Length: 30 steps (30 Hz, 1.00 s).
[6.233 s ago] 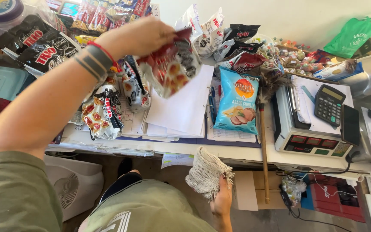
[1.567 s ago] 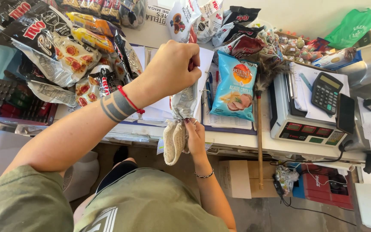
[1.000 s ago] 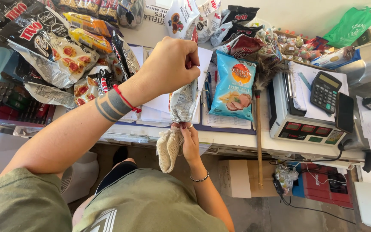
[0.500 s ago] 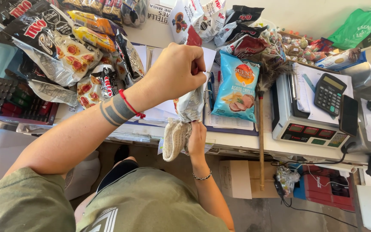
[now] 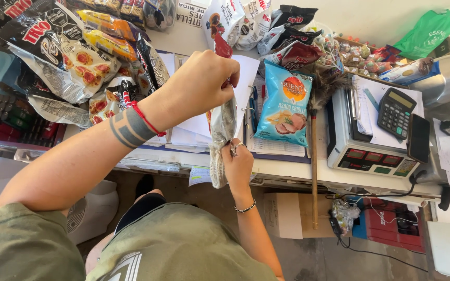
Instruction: The person cleans various packages of food products using a cloth, including bags of cookies and chips.
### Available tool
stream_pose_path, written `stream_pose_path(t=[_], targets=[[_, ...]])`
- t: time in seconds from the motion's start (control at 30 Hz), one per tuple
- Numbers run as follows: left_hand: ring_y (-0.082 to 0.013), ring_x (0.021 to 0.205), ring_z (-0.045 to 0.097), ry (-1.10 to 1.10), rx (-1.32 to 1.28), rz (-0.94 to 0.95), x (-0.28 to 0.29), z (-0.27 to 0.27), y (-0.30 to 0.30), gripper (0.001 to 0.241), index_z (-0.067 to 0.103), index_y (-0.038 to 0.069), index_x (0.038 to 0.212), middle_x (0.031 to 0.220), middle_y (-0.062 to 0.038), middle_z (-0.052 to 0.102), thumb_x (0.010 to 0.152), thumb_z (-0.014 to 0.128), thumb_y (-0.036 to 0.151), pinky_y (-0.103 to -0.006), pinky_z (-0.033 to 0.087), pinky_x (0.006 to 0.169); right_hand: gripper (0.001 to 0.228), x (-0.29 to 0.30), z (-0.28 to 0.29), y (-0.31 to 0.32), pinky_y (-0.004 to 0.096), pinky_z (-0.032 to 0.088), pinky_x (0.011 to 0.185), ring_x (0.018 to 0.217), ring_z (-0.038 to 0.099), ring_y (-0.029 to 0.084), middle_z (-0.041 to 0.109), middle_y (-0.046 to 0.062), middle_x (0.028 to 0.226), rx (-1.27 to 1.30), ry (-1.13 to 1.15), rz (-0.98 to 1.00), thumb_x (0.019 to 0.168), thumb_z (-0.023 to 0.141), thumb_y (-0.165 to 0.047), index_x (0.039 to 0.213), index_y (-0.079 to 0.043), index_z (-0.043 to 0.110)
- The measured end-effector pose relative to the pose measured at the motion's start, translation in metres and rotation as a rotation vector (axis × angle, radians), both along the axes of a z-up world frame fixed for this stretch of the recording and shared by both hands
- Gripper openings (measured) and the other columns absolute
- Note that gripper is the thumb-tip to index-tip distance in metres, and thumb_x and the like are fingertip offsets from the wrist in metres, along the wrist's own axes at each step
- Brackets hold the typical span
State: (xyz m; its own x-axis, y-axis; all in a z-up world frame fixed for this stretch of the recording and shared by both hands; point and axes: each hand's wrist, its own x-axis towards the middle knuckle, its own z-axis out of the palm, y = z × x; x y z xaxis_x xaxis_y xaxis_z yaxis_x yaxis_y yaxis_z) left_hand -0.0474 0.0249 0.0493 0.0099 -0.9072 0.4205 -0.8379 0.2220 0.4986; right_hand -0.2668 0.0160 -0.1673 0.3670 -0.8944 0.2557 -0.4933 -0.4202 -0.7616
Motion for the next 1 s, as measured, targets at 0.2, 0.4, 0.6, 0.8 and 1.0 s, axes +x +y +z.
stream_pose_path(t=[0.2,0.4,0.6,0.8,1.0], targets=[[-0.0368,0.072,0.072,-0.021,0.008,0.059,0.025,-0.064,-0.035,0.004,0.068,0.017,0.082,0.067,-0.008,0.069,0.081,0.066,0.015,-0.0504,0.058,0.068,0.034,-0.025,0.013,-0.014,0.046,0.051,0.085,0.091,0.067,0.029,0.070,0.017,0.089,0.439,-0.150,0.138,0.106,0.059,-0.034,0.100,-0.004,0.072],[-0.0324,0.074,0.072,0.226,0.139,0.147,0.017,-0.071,-0.028,0.006,0.070,0.020,0.083,0.067,-0.004,0.067,0.079,0.067,0.016,-0.0460,0.059,0.072,0.041,-0.012,0.103,-0.005,0.026,0.057,0.075,0.089,0.067,0.008,0.073,0.005,0.099,0.380,-0.977,0.014,0.083,0.082,-0.010,0.119,-0.009,0.063],[-0.0320,0.074,0.070,0.314,0.160,0.077,0.009,-0.066,-0.023,0.007,0.068,0.017,0.085,0.066,-0.007,0.065,0.079,0.066,0.013,-0.0465,0.057,0.070,0.028,0.078,0.044,-0.006,0.055,0.047,0.092,0.098,0.058,0.044,0.059,0.026,0.102,-0.408,-0.211,0.060,0.088,0.070,0.002,0.112,0.008,0.055],[-0.0192,0.067,0.065,0.476,0.016,0.004,0.029,-0.046,-0.010,0.018,0.069,0.019,0.096,0.070,-0.004,0.066,0.082,0.066,0.009,-0.0348,0.055,0.068,0.034,0.004,0.025,0.020,0.054,0.053,0.093,0.105,0.068,0.048,0.065,0.020,0.121,0.085,0.330,0.302,0.083,0.078,-0.009,0.114,-0.010,0.065],[-0.0241,0.090,0.061,0.648,-0.249,-0.267,0.015,-0.021,0.048,0.049,0.052,0.008,0.135,0.097,-0.011,0.064,0.089,0.062,-0.005,-0.0453,0.053,0.092,0.037,-0.073,0.016,-0.013,0.041,0.061,0.085,0.097,0.073,0.022,0.073,0.014,0.114,0.873,-0.702,-0.113,0.099,0.065,-0.023,0.130,-0.003,0.062]])
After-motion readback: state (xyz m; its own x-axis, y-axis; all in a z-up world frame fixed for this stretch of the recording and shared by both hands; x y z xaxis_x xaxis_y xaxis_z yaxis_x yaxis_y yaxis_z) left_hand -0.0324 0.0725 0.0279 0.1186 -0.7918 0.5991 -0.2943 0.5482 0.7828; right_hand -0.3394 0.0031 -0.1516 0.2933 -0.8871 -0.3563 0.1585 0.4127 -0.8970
